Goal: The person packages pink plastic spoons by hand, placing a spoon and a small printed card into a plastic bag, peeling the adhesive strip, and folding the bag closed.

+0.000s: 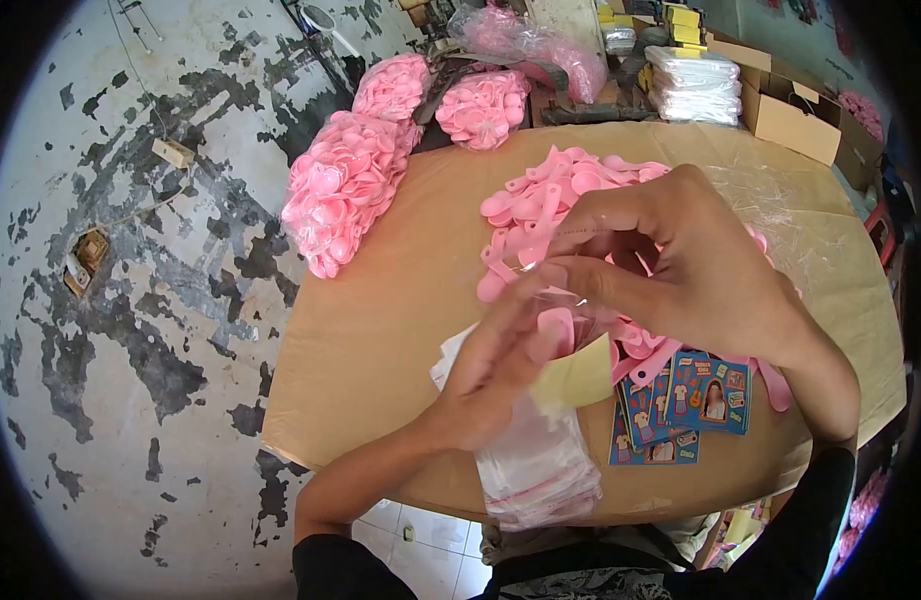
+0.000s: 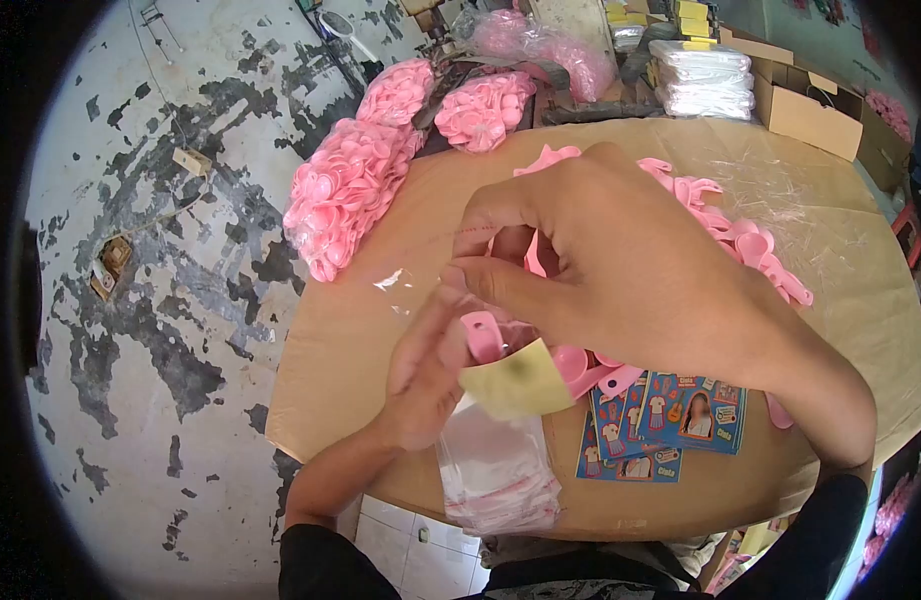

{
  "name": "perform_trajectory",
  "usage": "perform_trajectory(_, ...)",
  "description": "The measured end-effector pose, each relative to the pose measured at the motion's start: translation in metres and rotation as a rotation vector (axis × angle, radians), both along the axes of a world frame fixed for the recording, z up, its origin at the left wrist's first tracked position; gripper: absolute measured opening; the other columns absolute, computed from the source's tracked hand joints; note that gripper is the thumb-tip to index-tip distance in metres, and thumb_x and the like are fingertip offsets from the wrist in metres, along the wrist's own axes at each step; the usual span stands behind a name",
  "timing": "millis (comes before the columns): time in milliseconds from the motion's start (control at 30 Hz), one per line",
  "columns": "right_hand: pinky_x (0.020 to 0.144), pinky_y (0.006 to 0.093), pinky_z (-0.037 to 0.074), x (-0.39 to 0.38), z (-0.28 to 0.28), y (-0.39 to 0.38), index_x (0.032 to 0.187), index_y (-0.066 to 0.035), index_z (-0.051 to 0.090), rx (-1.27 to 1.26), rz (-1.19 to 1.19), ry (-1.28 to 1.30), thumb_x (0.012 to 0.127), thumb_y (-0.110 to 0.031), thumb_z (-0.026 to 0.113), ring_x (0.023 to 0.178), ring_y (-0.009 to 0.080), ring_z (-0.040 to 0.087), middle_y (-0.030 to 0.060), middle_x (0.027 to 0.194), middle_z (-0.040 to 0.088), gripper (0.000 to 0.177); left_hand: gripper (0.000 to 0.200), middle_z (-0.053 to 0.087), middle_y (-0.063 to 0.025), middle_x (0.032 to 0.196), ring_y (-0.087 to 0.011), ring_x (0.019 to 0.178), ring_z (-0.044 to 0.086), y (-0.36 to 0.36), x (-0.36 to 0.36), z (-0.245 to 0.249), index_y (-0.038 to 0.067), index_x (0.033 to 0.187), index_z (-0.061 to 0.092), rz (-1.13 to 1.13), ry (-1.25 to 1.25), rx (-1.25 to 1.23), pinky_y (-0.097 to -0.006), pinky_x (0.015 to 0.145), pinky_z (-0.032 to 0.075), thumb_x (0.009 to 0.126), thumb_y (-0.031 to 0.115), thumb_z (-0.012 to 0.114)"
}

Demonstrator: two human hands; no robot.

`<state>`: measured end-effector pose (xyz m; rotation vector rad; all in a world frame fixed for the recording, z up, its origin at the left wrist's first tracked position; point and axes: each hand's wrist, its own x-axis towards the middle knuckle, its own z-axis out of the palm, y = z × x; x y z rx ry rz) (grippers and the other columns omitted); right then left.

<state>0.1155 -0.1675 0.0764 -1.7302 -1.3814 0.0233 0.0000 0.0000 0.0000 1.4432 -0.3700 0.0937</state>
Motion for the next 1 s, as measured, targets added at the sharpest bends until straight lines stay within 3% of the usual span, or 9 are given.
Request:
perform_trajectory(67, 0.047, 0.0248, 0.042, 0.000, -0.001, 0.003, 0.098, -0.004, 0.067, 0.003, -0.014, -0.022, 0.084, -0.003, 0.066, 0.048, 0.0102, 0.052, 0.0017, 0.060, 0.061, 0.014, 0.042, 0.052, -0.0114, 0.128, -0.0170, 0.115, 0.055, 0.001, 0.002, -0.003, -0.002, 0.141, 0.032, 0.102, 0.002, -0.145, -0.0273, 0.095, 0.044, 0.103, 0.016, 0.037)
perform_trajectory(233, 0.058, 0.0292, 0.045, 0.008, -0.010, 0.012, 0.097, -0.006, 0.065, 0.198, -0.129, -0.329, 0.079, -0.004, 0.069, 0.068, 0.0178, 0.058, 0.0053, 0.078, 0.060, 0.018, 0.042, 0.059, -0.0104, 0.115, -0.0166, 0.111, 0.057, 0.006, 0.004, -0.005, -0.002, 0.142, 0.031, 0.255, 0.029, 0.024, -0.0265, 0.089, 0.048, 0.104, 0.016, 0.032)
perform_trajectory(367, 0.071, 0.0358, 0.047, 0.012, -0.016, 0.013, 0.097, -0.008, 0.065, 0.254, -0.117, -0.554, 0.074, -0.010, 0.073, 0.087, 0.0247, 0.058, 0.0053, 0.092, 0.058, 0.024, 0.047, 0.056, -0.0199, 0.123, -0.0267, 0.104, 0.064, -0.002, 0.004, 0.005, -0.002, 0.143, 0.026, 0.241, 0.032, -0.018, -0.0343, 0.081, 0.058, 0.104, 0.023, 0.031)
perform_trajectory(467, 0.076, 0.0389, 0.048, 0.009, -0.016, 0.013, 0.096, -0.009, 0.066, 0.184, -0.153, -0.652, 0.073, -0.015, 0.075, 0.087, 0.0249, 0.058, 0.0041, 0.090, 0.060, 0.025, 0.048, 0.055, -0.0181, 0.126, -0.0258, 0.103, 0.064, -0.008, 0.006, 0.006, -0.002, 0.145, 0.024, 0.305, -0.072, 0.067, -0.0303, 0.079, 0.057, 0.104, 0.021, 0.030)
perform_trajectory(567, 0.079, 0.0364, 0.049, 0.012, -0.022, 0.014, 0.087, -0.007, 0.067, 0.139, -0.176, -0.763, 0.072, -0.016, 0.071, 0.092, 0.0226, 0.058, 0.0053, 0.087, 0.061, 0.018, 0.047, 0.054, -0.0148, 0.127, -0.0224, 0.103, 0.063, -0.009, 0.007, 0.003, 0.000, 0.146, 0.023, 0.267, -0.148, 0.148, -0.0257, 0.076, 0.056, 0.104, 0.019, 0.030)
perform_trajectory(667, 0.083, 0.0359, 0.047, 0.013, -0.025, 0.014, 0.086, -0.008, 0.068, 0.139, -0.212, -0.882, 0.071, -0.019, 0.069, 0.092, 0.0201, 0.058, 0.0041, 0.086, 0.062, 0.018, 0.046, 0.056, -0.0014, 0.090, -0.0042, 0.074, 0.052, 0.000, 0.004, -0.003, 0.001, 0.147, 0.025, 0.311, -0.016, 0.219, -0.0189, 0.066, 0.043, 0.104, 0.015, 0.031)
perform_trajectory(767, 0.087, 0.0416, 0.049, 0.013, -0.027, 0.014, 0.091, -0.009, 0.069, 0.125, -0.232, -0.930, 0.067, -0.018, 0.073, 0.090, 0.0217, 0.059, 0.0022, 0.087, 0.063, 0.026, 0.045, 0.047, 0.0018, 0.078, -0.0026, 0.064, 0.037, -0.002, 0.003, 0.003, 0.000, 0.146, 0.029, 0.331, 0.050, 0.213, -0.0182, 0.057, 0.033, 0.103, 0.012, 0.034)
perform_trajectory(867, 0.084, 0.0398, 0.050, 0.017, -0.032, 0.015, 0.089, -0.007, 0.068, 0.080, -0.263, -0.992, 0.066, -0.018, 0.071, 0.087, 0.0216, 0.059, 0.0031, 0.085, 0.063, 0.026, 0.044, 0.061, -0.0030, 0.101, -0.0025, 0.078, 0.057, 0.007, 0.005, -0.004, 0.000, 0.145, 0.031, 0.311, 0.000, 0.359, -0.0157, 0.063, 0.043, 0.103, 0.015, 0.035)
perform_trajectory(1000, 0.078, 0.0370, 0.050, 0.024, -0.038, 0.016, 0.081, -0.004, 0.063, -0.016, -0.143, -0.894, 0.067, -0.016, 0.068, 0.082, 0.0227, 0.058, 0.0055, 0.082, 0.062, 0.020, 0.042, 0.040, 0.0016, 0.066, -0.0032, 0.058, 0.035, 0.004, 0.009, -0.007, -0.002, 0.142, 0.035, 0.337, 0.040, 0.369, -0.0205, 0.051, 0.031, 0.101, 0.008, 0.039)
